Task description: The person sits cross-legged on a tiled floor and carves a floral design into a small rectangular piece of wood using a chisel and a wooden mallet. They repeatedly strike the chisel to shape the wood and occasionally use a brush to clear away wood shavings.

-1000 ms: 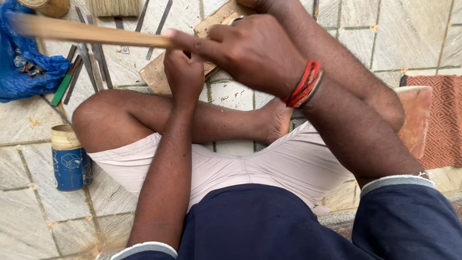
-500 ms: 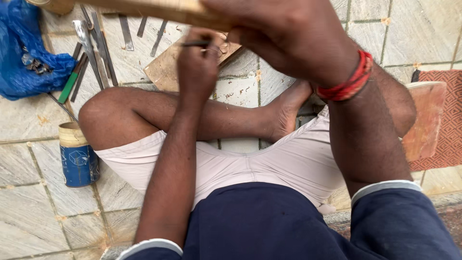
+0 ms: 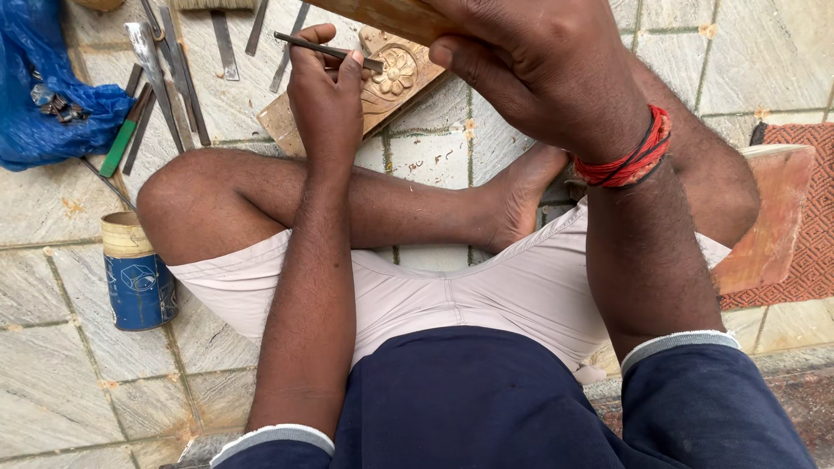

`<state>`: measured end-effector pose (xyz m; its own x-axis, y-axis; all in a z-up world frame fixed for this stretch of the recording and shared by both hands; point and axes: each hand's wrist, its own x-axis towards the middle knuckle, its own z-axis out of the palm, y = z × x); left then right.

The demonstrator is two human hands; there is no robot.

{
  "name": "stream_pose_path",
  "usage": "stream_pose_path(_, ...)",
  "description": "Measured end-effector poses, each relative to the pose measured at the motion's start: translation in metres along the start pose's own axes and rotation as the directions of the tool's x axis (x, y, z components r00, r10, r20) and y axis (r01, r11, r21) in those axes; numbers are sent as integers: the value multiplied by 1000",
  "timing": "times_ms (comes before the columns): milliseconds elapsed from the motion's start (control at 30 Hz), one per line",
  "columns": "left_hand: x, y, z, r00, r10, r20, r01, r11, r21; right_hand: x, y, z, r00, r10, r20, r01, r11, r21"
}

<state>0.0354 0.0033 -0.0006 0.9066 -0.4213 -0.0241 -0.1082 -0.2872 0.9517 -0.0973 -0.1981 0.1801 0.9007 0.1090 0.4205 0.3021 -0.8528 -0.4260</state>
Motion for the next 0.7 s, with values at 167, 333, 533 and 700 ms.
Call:
stream_pose_path(167, 2, 4, 2, 998, 66, 16, -67, 996, 61, 5, -4, 0, 999, -42, -3, 42, 999, -29)
stream_pose_path(333, 4, 4, 7, 996, 90, 7, -90, 987, 134, 21, -11, 11, 997, -52, -56, 48, 995, -83)
stream_pose_path(533, 17, 1, 5, 992, 87, 93, -100, 985, 139, 19, -2, 21, 996, -48, -73, 39, 991, -125)
stream_pose_path(700, 16, 7, 6, 965, 222, 139, -257, 906, 336, 27, 2, 35, 999, 45, -30, -50, 979, -199)
